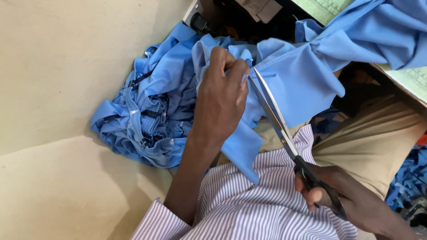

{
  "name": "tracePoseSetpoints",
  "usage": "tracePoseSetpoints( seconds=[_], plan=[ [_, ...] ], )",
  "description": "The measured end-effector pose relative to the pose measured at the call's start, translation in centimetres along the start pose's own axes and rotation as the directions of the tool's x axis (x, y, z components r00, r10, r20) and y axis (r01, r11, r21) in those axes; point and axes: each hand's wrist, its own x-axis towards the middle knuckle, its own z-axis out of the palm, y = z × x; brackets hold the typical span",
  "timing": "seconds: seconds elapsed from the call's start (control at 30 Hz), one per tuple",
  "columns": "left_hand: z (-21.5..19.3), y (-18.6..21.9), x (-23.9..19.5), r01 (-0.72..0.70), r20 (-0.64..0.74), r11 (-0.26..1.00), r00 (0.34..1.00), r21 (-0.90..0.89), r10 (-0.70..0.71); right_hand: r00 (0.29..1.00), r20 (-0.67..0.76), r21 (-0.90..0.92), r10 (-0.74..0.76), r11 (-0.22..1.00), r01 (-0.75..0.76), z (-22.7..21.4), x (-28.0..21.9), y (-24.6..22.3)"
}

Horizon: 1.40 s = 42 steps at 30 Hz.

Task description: Trimming the edges of blue fabric pieces using large tailor scissors at a factory workbench.

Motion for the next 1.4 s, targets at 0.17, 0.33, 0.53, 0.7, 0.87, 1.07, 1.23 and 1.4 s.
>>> tracePoseSetpoints(
  seconds=[0.17, 0.33, 0.53, 0.7, 0.87, 1.07, 1.23, 1.4],
  plan=[
    [0.0, -0.4, 0.0, -0.219, -0.296, 0.969, 0.923, 0.116, 0.245, 0.992, -0.084, -0.122, 0.091, 0.987, -0.101, -1.1, 0.3, -0.6],
    [-0.7, -0.5, -0.1, -0.223, -0.394, 0.972, 0.889, 0.066, 0.231, 0.987, -0.163, -0.307, 0.002, 0.950, -0.052, -1.9, 0.1, -0.7],
    [-1.5, -0.7, -0.3, -0.226, -0.374, 0.974, 0.904, -0.009, 0.206, 0.975, -0.220, -0.385, 0.012, 0.918, -0.098, -3.0, -0.2, 0.2],
    [-2.3, -1.0, 0.0, -0.160, -0.293, 0.972, 0.950, -0.173, 0.104, 0.975, -0.216, -0.421, -0.059, 0.906, -0.039, -3.8, -0.5, 1.4],
    [-2.2, -1.2, 0.5, -0.047, -0.086, 0.914, 0.996, -0.402, 0.014, 0.979, -0.203, -0.294, 0.009, 0.953, -0.070, -3.8, -1.1, 2.8],
    [-2.7, -1.4, 1.2, 0.108, 0.228, 0.969, 0.972, -0.224, -0.056, 0.999, 0.037, 0.275, -0.033, 0.961, 0.021, -2.9, -1.7, 3.9],
    [-0.3, 0.3, 2.9, 0.156, 0.190, 0.964, 0.962, 0.217, -0.198, 0.995, -0.103, 0.309, -0.008, 0.950, 0.040, -1.7, -2.9, 5.5],
    [6.2, 1.3, 7.0, 0.166, -0.036, 0.895, 0.985, 0.413, -0.166, 0.984, -0.178, 0.329, -0.025, 0.941, 0.083, -0.5, -2.7, 5.1]
  ],
)
